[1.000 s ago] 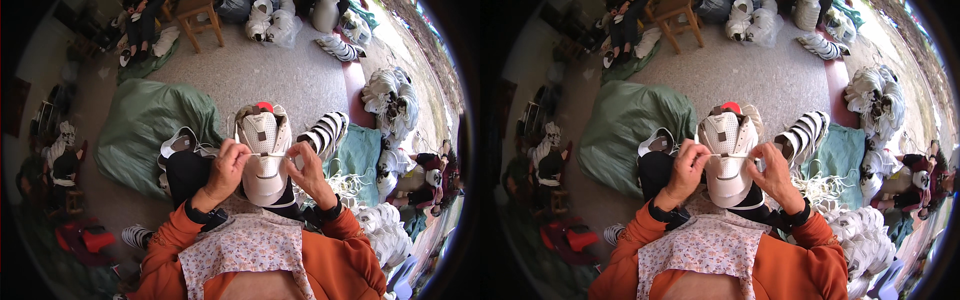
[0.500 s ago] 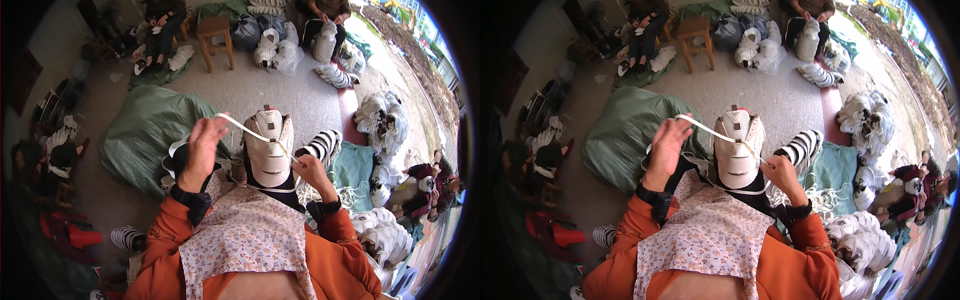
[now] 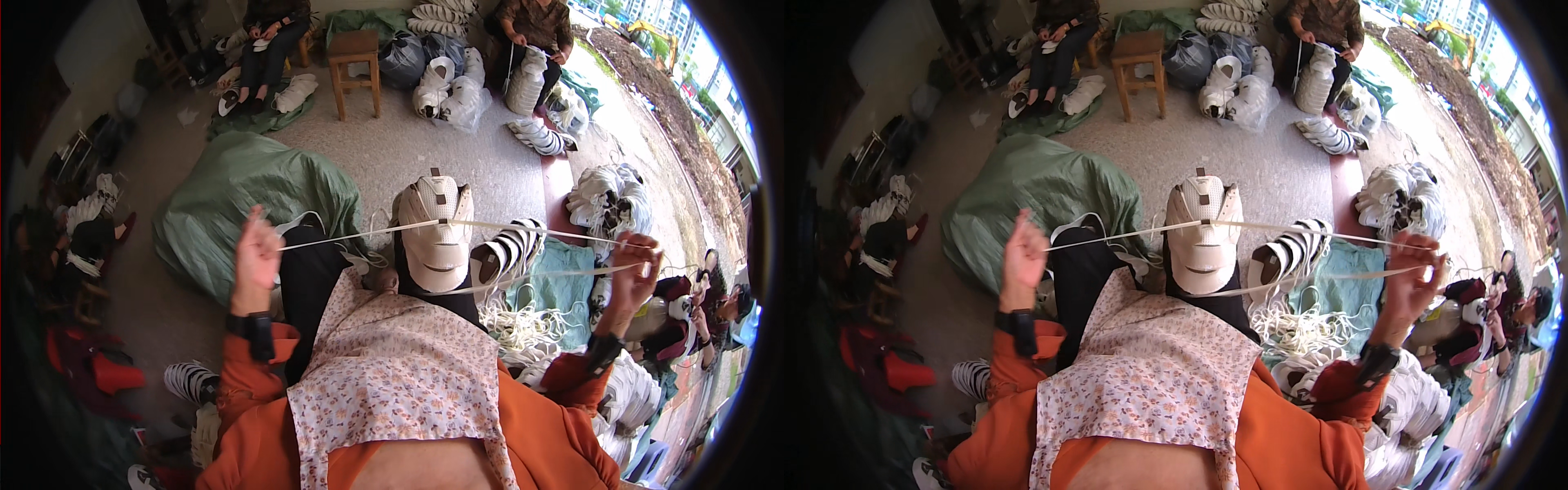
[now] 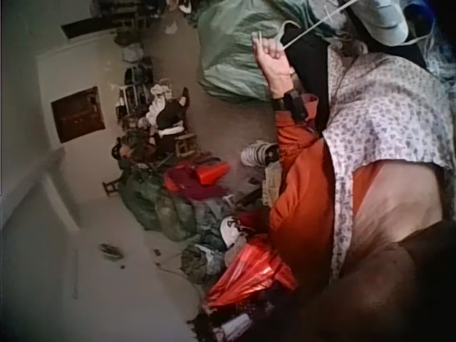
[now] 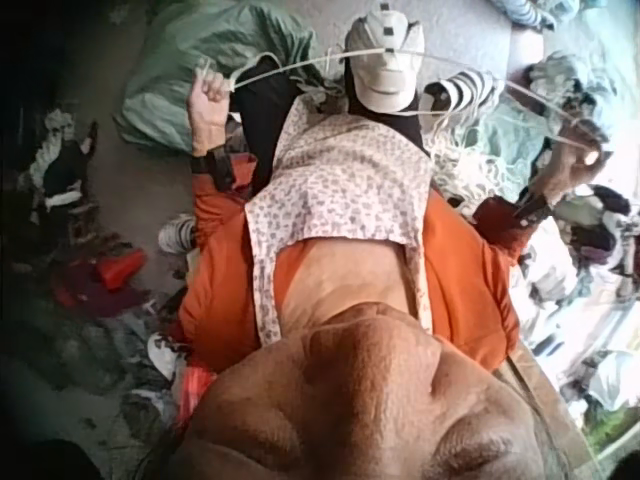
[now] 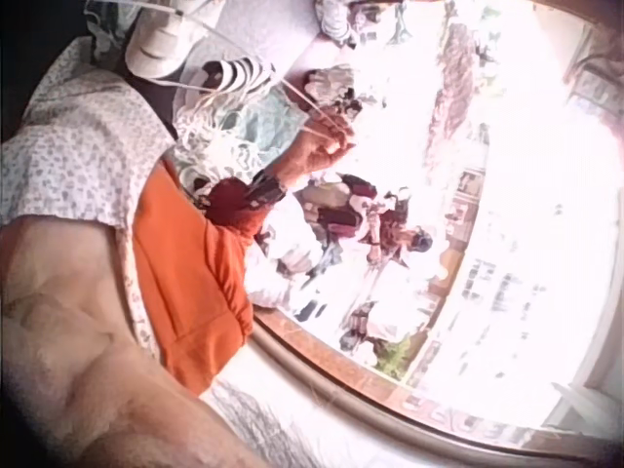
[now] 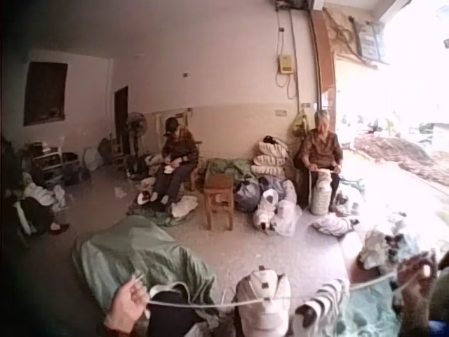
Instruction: Threading and tying laces through the eyelets of shoe uppers during manufacturing.
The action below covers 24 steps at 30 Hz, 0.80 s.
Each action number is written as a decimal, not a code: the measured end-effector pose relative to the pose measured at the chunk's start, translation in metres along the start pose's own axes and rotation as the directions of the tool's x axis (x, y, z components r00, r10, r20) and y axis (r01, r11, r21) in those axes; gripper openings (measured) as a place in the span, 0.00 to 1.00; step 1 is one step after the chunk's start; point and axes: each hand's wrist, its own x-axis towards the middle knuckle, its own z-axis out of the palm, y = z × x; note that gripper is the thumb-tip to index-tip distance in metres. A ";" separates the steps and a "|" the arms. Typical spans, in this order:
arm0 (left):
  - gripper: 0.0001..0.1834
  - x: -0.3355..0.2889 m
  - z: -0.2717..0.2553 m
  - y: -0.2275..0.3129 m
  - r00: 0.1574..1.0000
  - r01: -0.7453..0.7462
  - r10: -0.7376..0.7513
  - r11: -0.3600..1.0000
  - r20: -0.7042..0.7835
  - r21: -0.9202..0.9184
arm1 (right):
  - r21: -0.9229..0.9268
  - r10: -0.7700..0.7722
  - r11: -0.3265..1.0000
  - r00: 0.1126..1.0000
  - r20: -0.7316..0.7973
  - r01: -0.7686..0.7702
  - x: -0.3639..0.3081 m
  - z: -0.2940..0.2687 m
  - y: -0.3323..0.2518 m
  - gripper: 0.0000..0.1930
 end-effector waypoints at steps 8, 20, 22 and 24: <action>0.12 -0.047 -0.111 0.142 0.916 -0.395 0.398 0.916 -0.039 0.074 | -0.176 -0.033 0.984 0.999 0.017 0.036 0.005 -0.013 -0.136 0.10; 0.08 -0.069 -0.245 0.241 0.746 -0.529 0.582 0.813 -0.324 0.242 | -0.550 -0.543 0.807 0.633 -0.551 0.214 0.007 -0.172 -0.321 0.11; 0.09 -0.069 -0.237 0.248 0.660 -0.519 0.646 0.761 -0.383 0.388 | -0.531 -0.278 0.846 0.811 -0.515 -0.047 -0.004 -0.184 -0.324 0.07; 0.11 -0.060 -0.206 0.242 0.756 -0.515 0.629 0.741 -0.179 0.432 | -0.654 -0.449 0.755 0.693 -0.563 -0.043 0.008 -0.192 -0.291 0.07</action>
